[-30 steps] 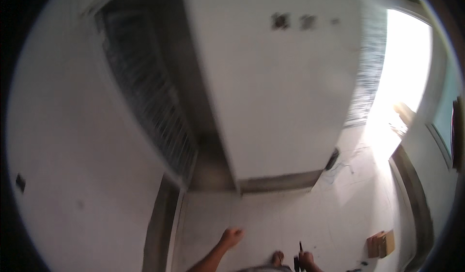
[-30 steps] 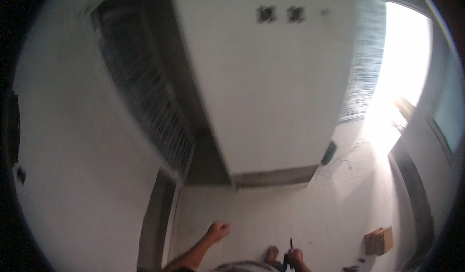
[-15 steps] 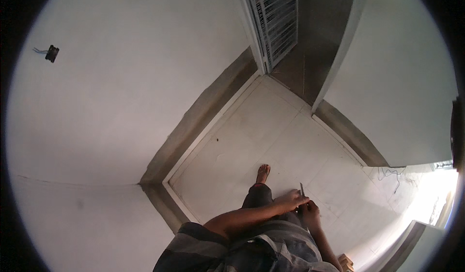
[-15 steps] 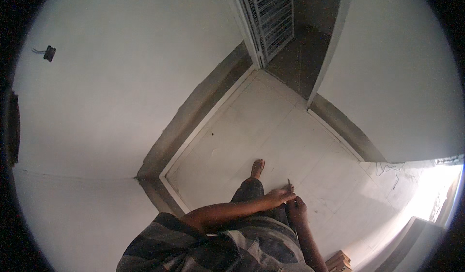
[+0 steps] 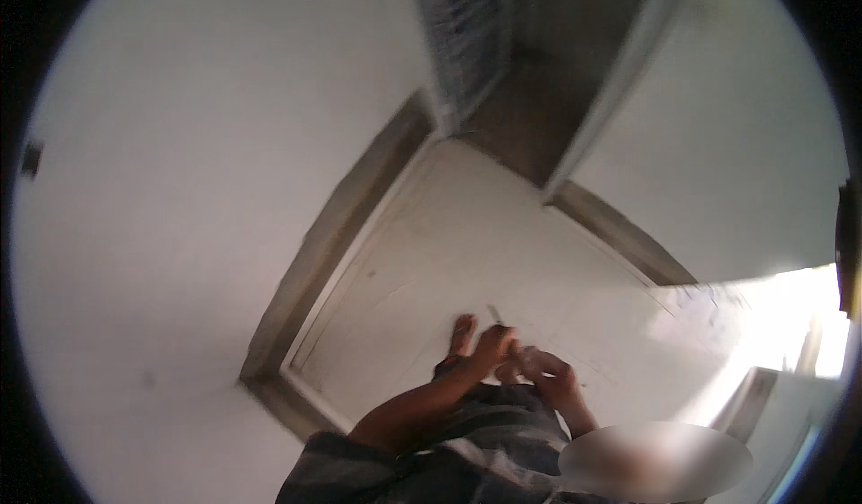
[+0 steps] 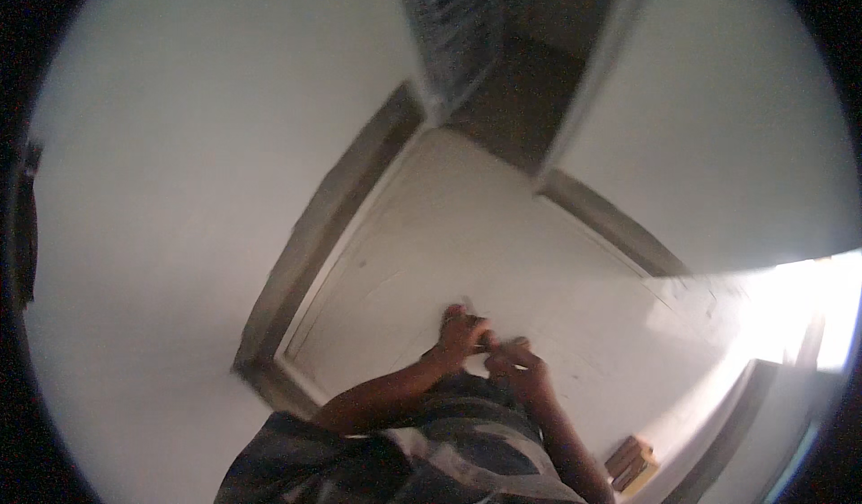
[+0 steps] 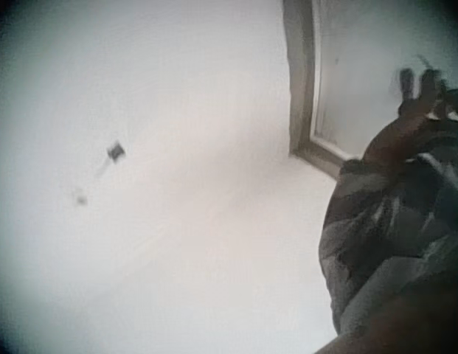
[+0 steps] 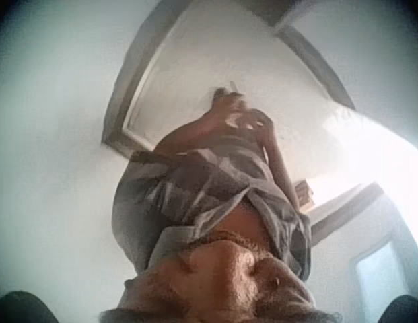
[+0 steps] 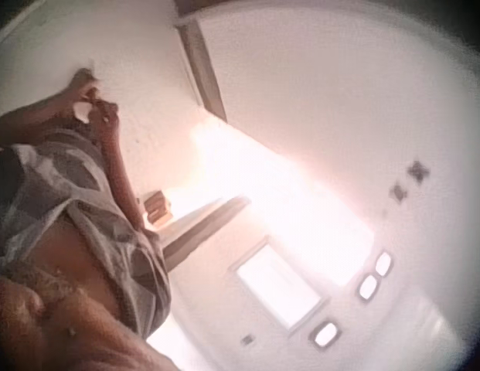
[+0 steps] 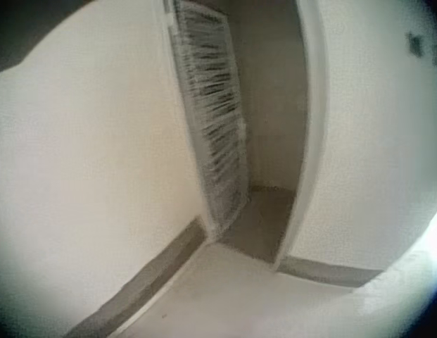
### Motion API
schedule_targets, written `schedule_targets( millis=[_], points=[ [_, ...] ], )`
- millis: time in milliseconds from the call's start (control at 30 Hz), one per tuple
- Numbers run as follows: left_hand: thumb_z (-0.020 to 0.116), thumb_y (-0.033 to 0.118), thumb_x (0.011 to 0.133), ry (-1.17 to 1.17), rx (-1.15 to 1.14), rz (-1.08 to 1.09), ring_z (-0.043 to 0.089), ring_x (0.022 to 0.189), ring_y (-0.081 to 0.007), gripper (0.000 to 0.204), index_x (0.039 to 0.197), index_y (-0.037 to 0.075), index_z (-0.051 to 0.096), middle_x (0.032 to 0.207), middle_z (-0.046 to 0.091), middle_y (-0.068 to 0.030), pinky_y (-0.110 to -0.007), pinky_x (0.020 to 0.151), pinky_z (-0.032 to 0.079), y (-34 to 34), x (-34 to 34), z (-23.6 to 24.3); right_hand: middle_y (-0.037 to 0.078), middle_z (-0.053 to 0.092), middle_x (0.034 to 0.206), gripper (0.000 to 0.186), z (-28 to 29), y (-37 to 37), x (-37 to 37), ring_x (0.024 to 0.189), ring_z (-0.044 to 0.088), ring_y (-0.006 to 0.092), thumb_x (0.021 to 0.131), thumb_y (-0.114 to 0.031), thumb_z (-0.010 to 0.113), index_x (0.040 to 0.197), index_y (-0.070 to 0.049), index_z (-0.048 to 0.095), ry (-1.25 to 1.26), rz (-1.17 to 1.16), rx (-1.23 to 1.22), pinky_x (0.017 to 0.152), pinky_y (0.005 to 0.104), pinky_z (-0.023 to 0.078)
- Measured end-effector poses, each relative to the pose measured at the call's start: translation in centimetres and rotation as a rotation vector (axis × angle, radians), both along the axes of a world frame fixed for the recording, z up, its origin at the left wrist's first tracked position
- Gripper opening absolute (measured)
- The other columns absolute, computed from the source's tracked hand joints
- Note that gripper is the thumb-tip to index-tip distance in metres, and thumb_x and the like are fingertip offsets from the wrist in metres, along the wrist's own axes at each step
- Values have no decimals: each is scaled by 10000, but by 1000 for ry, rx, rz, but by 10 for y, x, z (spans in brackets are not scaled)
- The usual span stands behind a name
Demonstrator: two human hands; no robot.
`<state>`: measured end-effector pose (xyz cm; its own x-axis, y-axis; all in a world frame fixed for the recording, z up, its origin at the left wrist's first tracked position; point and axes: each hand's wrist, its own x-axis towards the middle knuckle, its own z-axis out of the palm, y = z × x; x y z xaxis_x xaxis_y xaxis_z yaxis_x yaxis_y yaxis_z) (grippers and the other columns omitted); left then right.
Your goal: The person installs electrical outlet boxes into wall cutouts, strips wire insulation with a utility knife, and secures the boxes using a screwdriver. The person handles wires and tools while working on a white wall in a room with tiled flooring.
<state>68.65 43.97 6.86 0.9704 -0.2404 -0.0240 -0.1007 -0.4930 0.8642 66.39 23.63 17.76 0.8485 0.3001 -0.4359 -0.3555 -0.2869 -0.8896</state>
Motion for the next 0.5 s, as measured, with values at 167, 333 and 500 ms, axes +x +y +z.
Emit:
schedule_targets(
  millis=[167,333,500],
  points=[
    [583,314,952,550,-452,163,583,553,-212,275,895,46,595,647,576,-81,-367,523,465,49,65,29,168,698,1236,452,147,80,48,1143,663,294,1001,-292,680,1389,-77,590,-276,431,346,975,420,512],
    [590,304,965,785,-518,248,547,549,-189,297,1050,20,607,724,563,-54,-340,504,466,56,107,43,161,726,1069,347,234,126,50,990,694,259,1033,-258,613,1319,-62,622,-370,532,825,841,399,551],
    [634,245,917,693,-346,82,548,546,-184,243,889,3,637,615,531,-53,-351,504,448,4,121,42,139,745,1079,245,243,102,60,1015,711,254,1005,-251,660,1120,-53,748,-595,453,751,834,394,556]
  ],
)
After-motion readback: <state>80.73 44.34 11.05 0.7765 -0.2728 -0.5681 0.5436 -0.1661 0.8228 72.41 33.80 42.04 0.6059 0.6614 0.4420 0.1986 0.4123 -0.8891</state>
